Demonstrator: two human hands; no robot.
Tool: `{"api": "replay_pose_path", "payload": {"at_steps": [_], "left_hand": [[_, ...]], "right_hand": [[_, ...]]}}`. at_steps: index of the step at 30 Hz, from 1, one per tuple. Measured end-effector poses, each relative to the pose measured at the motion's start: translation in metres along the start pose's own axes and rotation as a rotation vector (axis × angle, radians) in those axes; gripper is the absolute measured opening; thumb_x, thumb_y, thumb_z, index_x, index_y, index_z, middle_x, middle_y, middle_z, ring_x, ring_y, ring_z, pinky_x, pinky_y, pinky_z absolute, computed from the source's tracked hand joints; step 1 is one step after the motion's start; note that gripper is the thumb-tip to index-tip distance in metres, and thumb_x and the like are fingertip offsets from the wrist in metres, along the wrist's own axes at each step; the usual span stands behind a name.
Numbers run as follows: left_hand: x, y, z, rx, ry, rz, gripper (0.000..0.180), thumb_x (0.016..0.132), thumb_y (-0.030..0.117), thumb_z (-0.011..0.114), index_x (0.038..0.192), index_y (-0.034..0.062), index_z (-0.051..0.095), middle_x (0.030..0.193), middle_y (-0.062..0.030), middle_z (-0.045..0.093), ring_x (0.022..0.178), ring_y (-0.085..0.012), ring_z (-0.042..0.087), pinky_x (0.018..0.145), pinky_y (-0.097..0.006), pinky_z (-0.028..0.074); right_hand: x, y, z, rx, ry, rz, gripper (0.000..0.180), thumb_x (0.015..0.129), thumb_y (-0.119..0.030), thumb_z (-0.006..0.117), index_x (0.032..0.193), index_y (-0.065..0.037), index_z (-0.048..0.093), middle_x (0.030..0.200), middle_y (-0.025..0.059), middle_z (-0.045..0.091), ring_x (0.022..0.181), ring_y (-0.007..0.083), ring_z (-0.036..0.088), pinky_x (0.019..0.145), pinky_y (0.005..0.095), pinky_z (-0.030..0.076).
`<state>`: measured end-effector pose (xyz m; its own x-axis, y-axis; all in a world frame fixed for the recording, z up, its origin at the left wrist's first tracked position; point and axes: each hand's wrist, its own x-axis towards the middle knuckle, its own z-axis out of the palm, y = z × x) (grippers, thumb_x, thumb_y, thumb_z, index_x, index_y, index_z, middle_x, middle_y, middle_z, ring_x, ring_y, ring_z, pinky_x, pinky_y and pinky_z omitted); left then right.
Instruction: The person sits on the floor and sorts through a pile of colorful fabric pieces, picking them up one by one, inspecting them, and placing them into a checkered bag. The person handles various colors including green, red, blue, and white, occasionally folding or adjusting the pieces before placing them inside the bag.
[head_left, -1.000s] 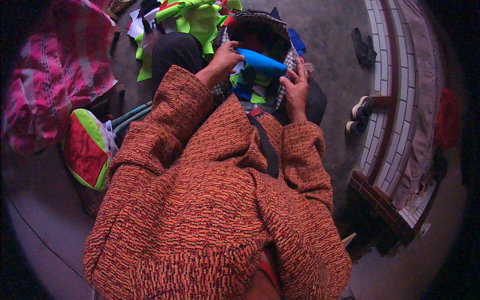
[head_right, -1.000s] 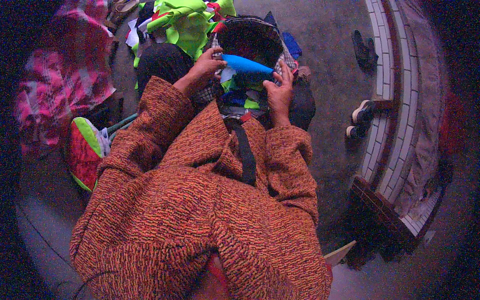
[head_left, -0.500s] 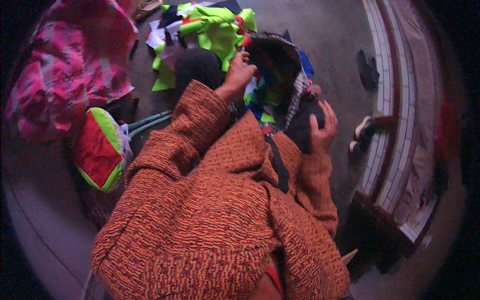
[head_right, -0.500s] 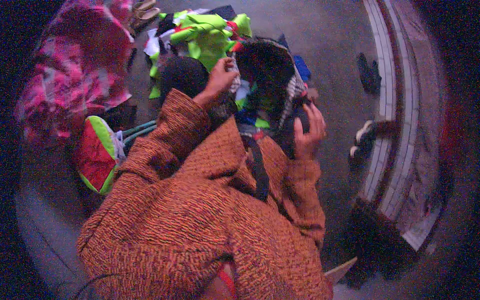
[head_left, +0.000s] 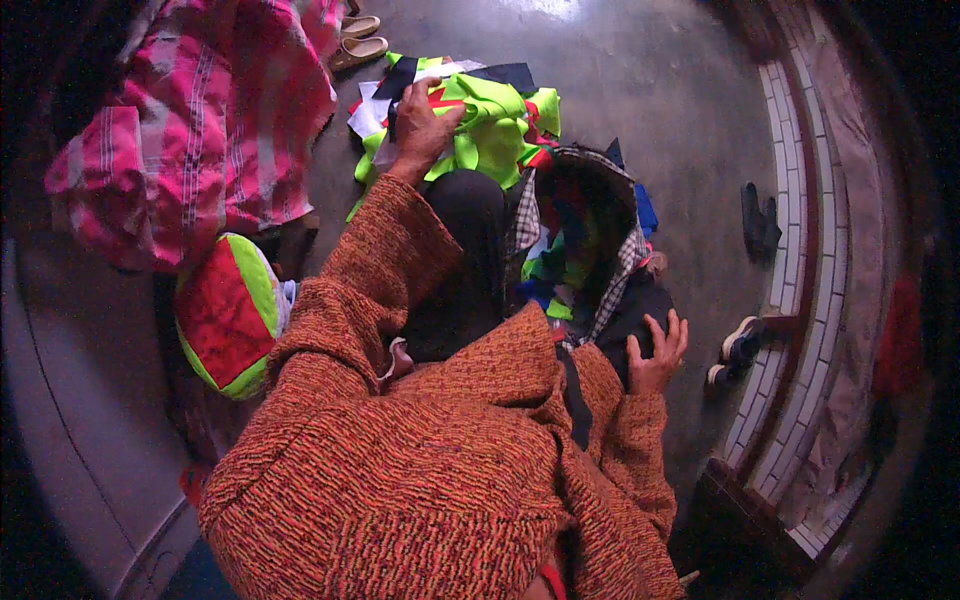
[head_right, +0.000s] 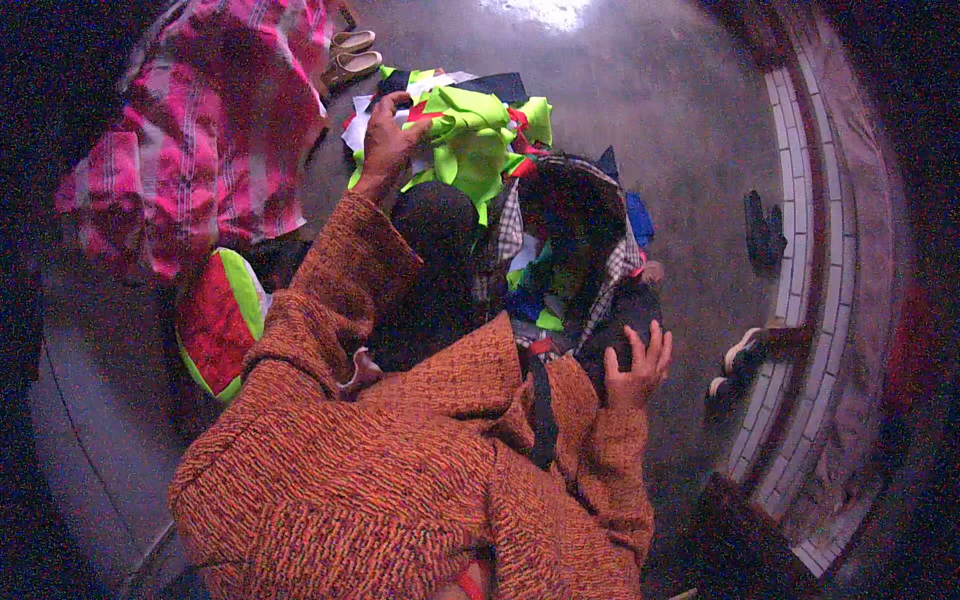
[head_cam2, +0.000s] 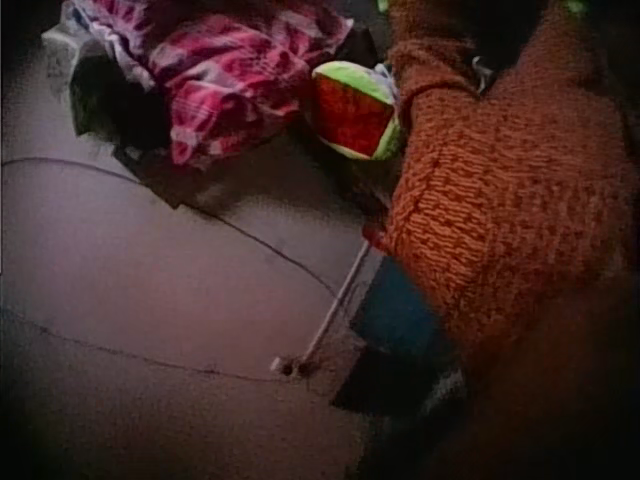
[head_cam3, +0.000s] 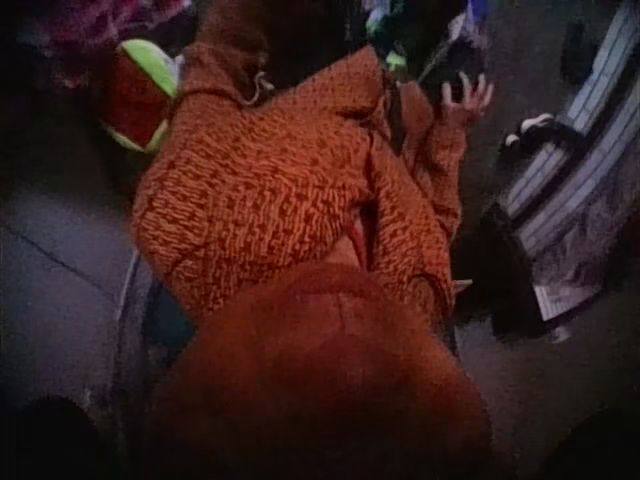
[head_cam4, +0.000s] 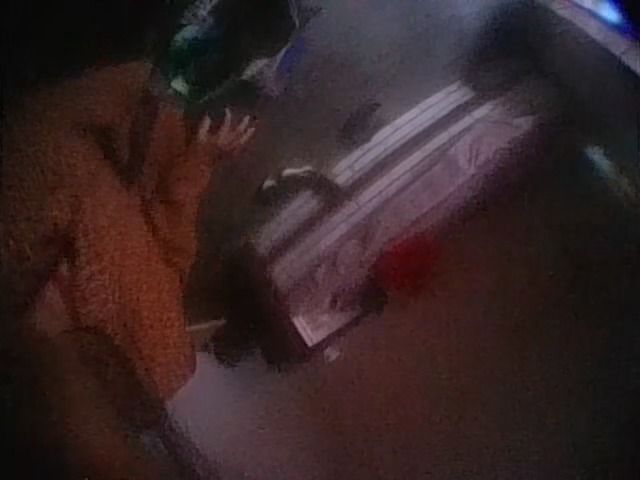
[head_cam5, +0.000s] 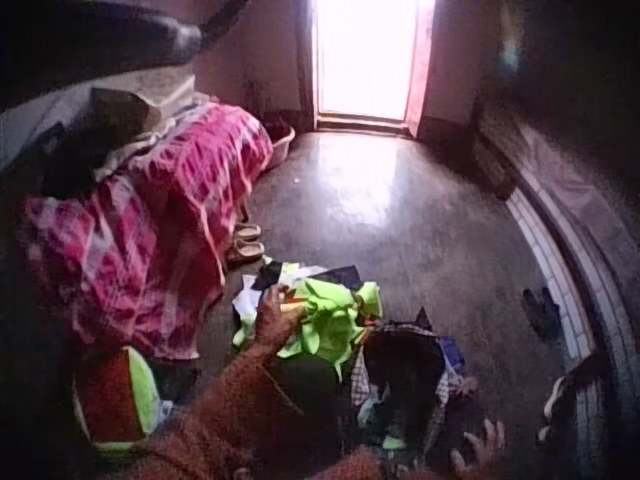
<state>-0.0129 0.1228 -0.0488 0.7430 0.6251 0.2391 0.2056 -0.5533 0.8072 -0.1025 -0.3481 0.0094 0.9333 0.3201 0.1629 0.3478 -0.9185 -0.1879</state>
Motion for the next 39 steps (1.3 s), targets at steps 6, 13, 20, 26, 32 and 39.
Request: {"api": "replay_pose_path", "payload": {"at_steps": [6, 13, 20, 26, 32, 39], "left_hand": [[0.007, -0.044, 0.046, 0.425, -0.219, 0.083, 0.077, 0.056, 0.037, 0.078, 0.119, 0.0088, 0.045, 0.121, -0.0135, 0.042, 0.112, -0.0317, 0.041, 0.092, -0.043, 0.037], [0.028, -0.06, 0.077, 0.666, -0.49, -0.032, 0.073, 0.058, 0.024, 0.077, 0.122, 0.0223, 0.041, 0.132, -0.0068, 0.03, 0.125, -0.0312, 0.024, 0.086, -0.056, 0.034], [0.026, -0.123, 0.089, 0.499, -0.435, -0.035, 0.027, 0.078, 0.021, 0.049, 0.103, 0.0193, 0.056, 0.104, -0.0084, 0.057, 0.094, -0.0321, 0.057, 0.075, -0.049, 0.042], [0.041, -0.077, 0.057, 0.049, -0.168, 0.066, 0.026, 0.077, 0.016, 0.049, 0.102, 0.007, 0.053, 0.095, -0.0187, 0.059, 0.089, -0.0377, 0.056, 0.075, -0.043, 0.044], [0.053, 0.0, 0.007, -0.562, -0.138, -0.09, 0.022, 0.084, 0.006, 0.048, 0.106, 0.006, 0.055, 0.087, -0.0039, 0.061, 0.079, -0.0106, 0.054, 0.071, -0.026, 0.043], [0.016, 0.112, -0.036, -0.923, -0.157, 0.02, 0.011, 0.091, 0.014, 0.048, 0.097, 0.0077, 0.055, 0.08, 0.0052, 0.051, 0.068, -0.0033, 0.043, 0.058, -0.018, 0.036]], "right_hand": [[0.002, -0.007, -0.008, -0.018, -0.044, 0.043, 0.039, 0.061, -0.018, 0.07, 0.099, -0.018, 0.062, 0.131, 0.005, 0.041, 0.125, 0.0343, 0.03, 0.097, 0.0513, 0.029], [0.004, -0.009, -0.012, -0.007, -0.073, 0.111, 0.036, 0.061, -0.016, 0.069, 0.096, -0.02, 0.063, 0.129, 0.0052, 0.043, 0.124, 0.0339, 0.031, 0.097, 0.05, 0.03], [0.008, -0.017, -0.014, -0.039, -0.105, 0.139, 0.034, 0.063, -0.016, 0.069, 0.096, -0.02, 0.063, 0.129, 0.0037, 0.043, 0.124, 0.0329, 0.031, 0.096, 0.0504, 0.03], [0.01, -0.018, -0.016, -0.039, -0.094, 0.125, 0.034, 0.065, -0.017, 0.068, 0.098, -0.021, 0.062, 0.13, 0.0026, 0.042, 0.124, 0.0319, 0.031, 0.096, 0.0516, 0.029], [0.008, -0.02, -0.015, -0.033, -0.08, 0.131, 0.033, 0.066, -0.019, 0.068, 0.098, -0.021, 0.062, 0.13, 0.0014, 0.043, 0.126, 0.0296, 0.03, 0.095, 0.0511, 0.03], [0.003, -0.016, -0.007, -0.018, -0.024, 0.09, 0.034, 0.064, -0.026, 0.071, 0.097, -0.024, 0.062, 0.129, -0.0004, 0.043, 0.125, 0.03, 0.03, 0.096, 0.0526, 0.028]]}}
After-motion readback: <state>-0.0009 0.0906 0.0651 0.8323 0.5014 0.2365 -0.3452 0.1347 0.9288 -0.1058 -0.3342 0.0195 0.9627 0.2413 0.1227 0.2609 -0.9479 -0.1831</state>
